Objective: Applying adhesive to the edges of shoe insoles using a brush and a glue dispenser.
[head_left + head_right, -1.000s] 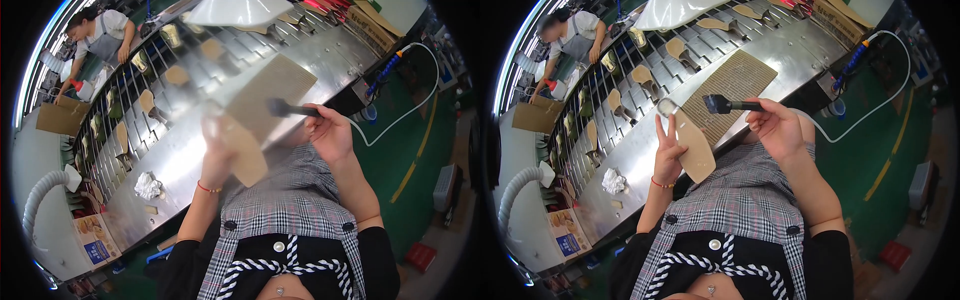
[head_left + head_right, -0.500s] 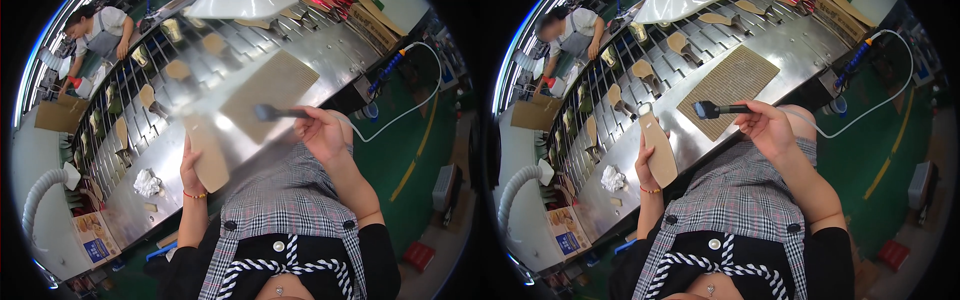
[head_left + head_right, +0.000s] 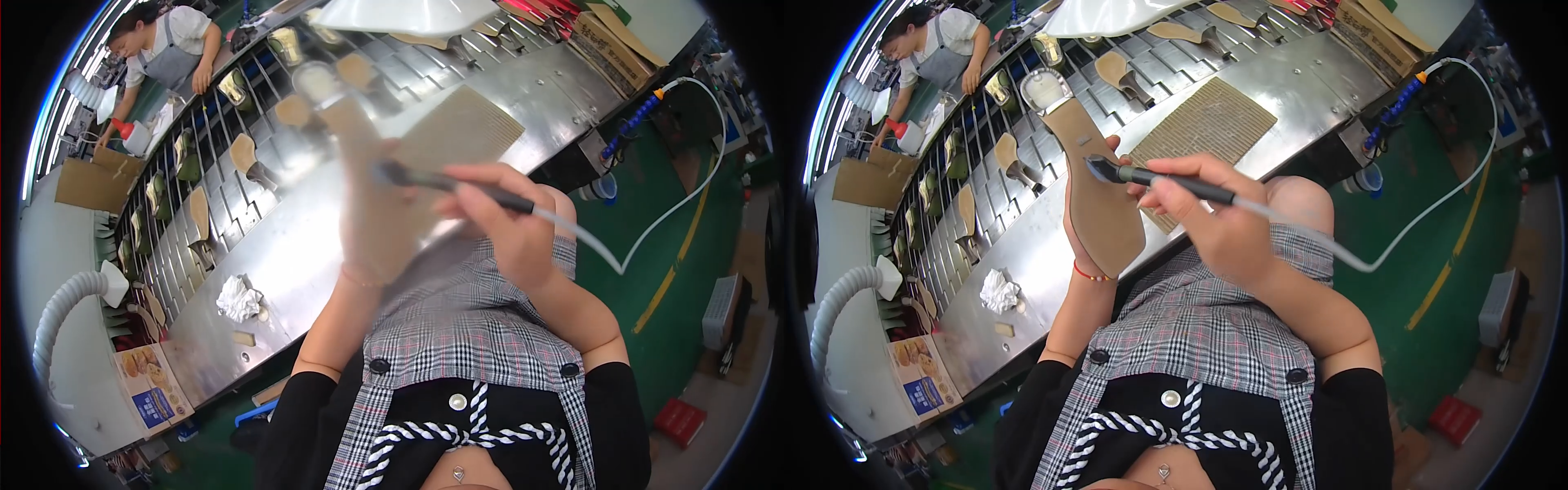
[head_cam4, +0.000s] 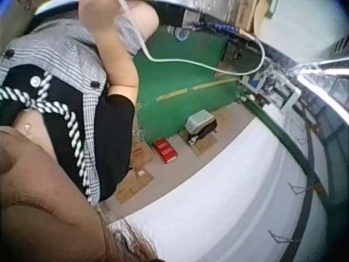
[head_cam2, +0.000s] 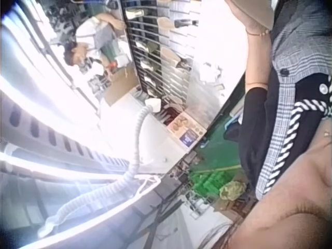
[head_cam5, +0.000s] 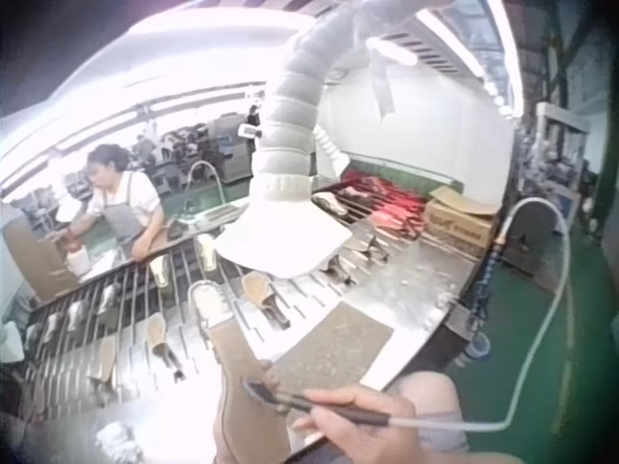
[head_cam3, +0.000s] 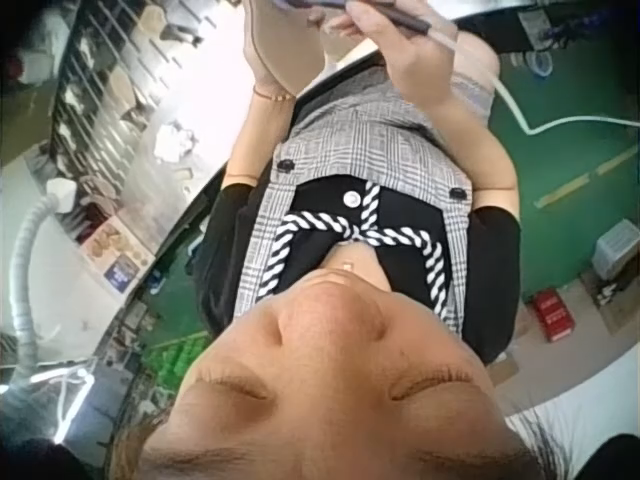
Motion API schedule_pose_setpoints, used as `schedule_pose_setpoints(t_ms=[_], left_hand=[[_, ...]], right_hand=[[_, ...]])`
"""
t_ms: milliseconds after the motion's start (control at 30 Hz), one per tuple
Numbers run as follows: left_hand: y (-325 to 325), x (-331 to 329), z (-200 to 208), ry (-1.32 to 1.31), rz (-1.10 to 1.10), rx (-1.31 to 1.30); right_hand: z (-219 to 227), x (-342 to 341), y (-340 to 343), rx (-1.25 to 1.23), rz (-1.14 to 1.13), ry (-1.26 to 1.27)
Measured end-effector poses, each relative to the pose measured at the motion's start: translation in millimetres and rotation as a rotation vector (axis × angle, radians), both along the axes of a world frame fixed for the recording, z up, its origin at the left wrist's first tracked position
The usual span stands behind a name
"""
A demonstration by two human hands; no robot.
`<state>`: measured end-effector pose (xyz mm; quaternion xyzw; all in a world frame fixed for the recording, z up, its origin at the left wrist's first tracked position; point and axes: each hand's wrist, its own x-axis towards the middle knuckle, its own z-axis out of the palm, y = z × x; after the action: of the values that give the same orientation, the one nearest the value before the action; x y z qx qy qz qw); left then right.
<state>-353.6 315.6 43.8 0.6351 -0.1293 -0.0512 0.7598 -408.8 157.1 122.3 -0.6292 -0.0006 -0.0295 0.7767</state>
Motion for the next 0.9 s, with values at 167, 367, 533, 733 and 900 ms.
schedule_pose_setpoints(t_ms=[167,367,533,733,900], left_hand=[[17.4,11.1,-21.7,0.081,-0.089,-0.840],[1.7,-2.5,11.7,0.019,0.135,-0.825],[12.4,9.6,12.6,-0.018,0.193,-0.854],[18.4,15.0,12.6,-0.253,0.457,-0.347],[20.3,12.5,15.6,-0.126,0.138,-0.901]], right_hand=[[1.0,-15.4,12.1,-0.634,0.084,-0.890],[-4.6,-12.2,3.9,-0.607,0.088,-0.765],[6.3,-25.5,9.0,-0.442,0.241,-0.767],[-1.8,-25.5,9.1,-0.479,0.218,-0.650],[22.5,-20.7,4.0,-0.341,0.220,-0.421]])
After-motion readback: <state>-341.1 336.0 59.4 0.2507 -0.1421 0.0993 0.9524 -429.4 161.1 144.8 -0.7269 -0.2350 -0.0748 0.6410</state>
